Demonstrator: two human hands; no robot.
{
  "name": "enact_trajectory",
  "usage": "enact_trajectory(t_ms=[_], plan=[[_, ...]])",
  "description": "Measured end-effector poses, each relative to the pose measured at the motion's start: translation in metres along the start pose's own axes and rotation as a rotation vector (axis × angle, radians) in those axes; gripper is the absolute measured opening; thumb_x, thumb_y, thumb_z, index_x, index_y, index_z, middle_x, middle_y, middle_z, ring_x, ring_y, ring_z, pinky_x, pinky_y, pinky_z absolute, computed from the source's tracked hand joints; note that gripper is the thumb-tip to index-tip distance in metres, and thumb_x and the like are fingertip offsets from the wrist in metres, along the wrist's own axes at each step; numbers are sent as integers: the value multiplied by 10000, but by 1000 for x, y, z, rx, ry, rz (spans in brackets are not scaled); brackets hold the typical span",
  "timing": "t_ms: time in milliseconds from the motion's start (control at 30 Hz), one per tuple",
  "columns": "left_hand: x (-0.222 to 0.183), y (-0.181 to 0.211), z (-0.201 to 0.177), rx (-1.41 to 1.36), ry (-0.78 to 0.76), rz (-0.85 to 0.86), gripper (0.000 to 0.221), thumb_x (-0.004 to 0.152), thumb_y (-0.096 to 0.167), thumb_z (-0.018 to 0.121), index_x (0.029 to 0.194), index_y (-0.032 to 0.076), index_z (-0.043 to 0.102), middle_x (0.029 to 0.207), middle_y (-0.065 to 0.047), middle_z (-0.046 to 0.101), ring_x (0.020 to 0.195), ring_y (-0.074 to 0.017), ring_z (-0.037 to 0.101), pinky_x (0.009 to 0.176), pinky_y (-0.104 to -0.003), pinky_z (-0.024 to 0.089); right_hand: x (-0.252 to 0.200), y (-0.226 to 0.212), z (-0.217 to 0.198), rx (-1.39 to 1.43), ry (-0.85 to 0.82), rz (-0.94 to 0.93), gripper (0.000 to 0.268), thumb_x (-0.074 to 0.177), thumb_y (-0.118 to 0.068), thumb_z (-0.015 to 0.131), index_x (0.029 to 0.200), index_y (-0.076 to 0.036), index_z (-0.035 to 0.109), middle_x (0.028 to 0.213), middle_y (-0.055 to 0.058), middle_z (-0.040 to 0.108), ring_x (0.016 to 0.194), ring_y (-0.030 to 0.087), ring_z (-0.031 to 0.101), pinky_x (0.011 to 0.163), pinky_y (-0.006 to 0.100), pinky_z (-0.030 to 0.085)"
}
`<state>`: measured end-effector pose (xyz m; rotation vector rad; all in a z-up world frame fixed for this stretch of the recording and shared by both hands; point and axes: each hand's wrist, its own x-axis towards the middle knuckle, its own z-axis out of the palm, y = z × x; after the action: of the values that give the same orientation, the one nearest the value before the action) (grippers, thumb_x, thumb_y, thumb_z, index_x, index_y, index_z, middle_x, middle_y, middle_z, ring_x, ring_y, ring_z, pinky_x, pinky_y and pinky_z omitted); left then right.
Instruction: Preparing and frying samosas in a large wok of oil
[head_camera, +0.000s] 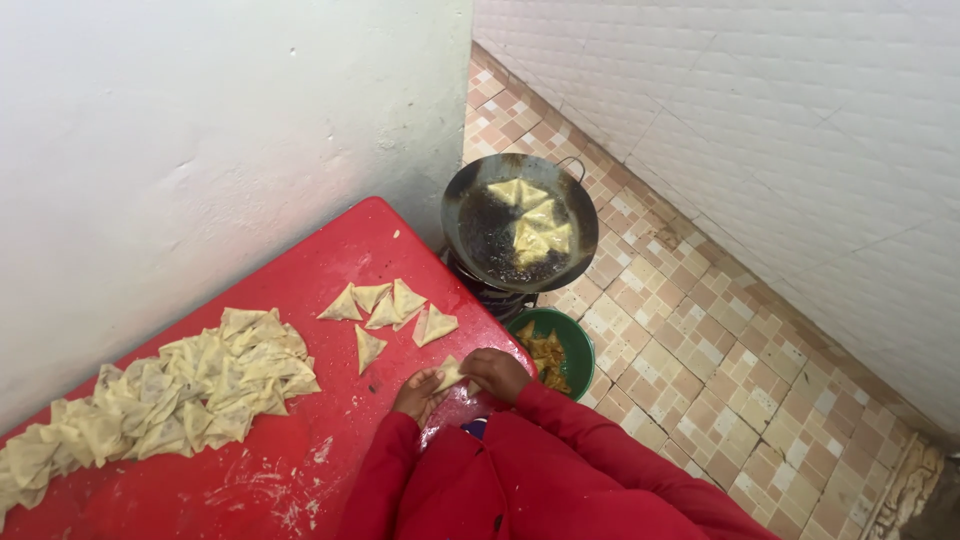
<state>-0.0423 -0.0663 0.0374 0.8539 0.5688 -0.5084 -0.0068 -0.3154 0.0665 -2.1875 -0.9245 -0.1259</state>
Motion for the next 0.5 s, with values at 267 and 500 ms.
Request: enact_trajectory(t_ms=[267, 500], plan=[[-2, -6, -30, 13, 59, -32, 406, 1011, 217, 894, 1341, 97, 690, 1205, -134, 814, 1097, -299, 815, 1033, -464, 673, 25, 52, -68, -131, 92, 393, 168, 970, -385, 876, 1076, -255, 884, 1022, 26, 829, 976, 316, 798, 893, 459, 647], [-13, -8, -59, -16, 166, -26, 415, 1014, 260, 887, 1350, 162, 664, 1219, -70, 807, 1071, -227, 783, 1008, -398, 654, 41, 182, -119, -750, 220, 499, 114, 952, -372, 847, 1019, -280, 854, 882, 14, 757, 877, 304, 775, 800, 478, 637]])
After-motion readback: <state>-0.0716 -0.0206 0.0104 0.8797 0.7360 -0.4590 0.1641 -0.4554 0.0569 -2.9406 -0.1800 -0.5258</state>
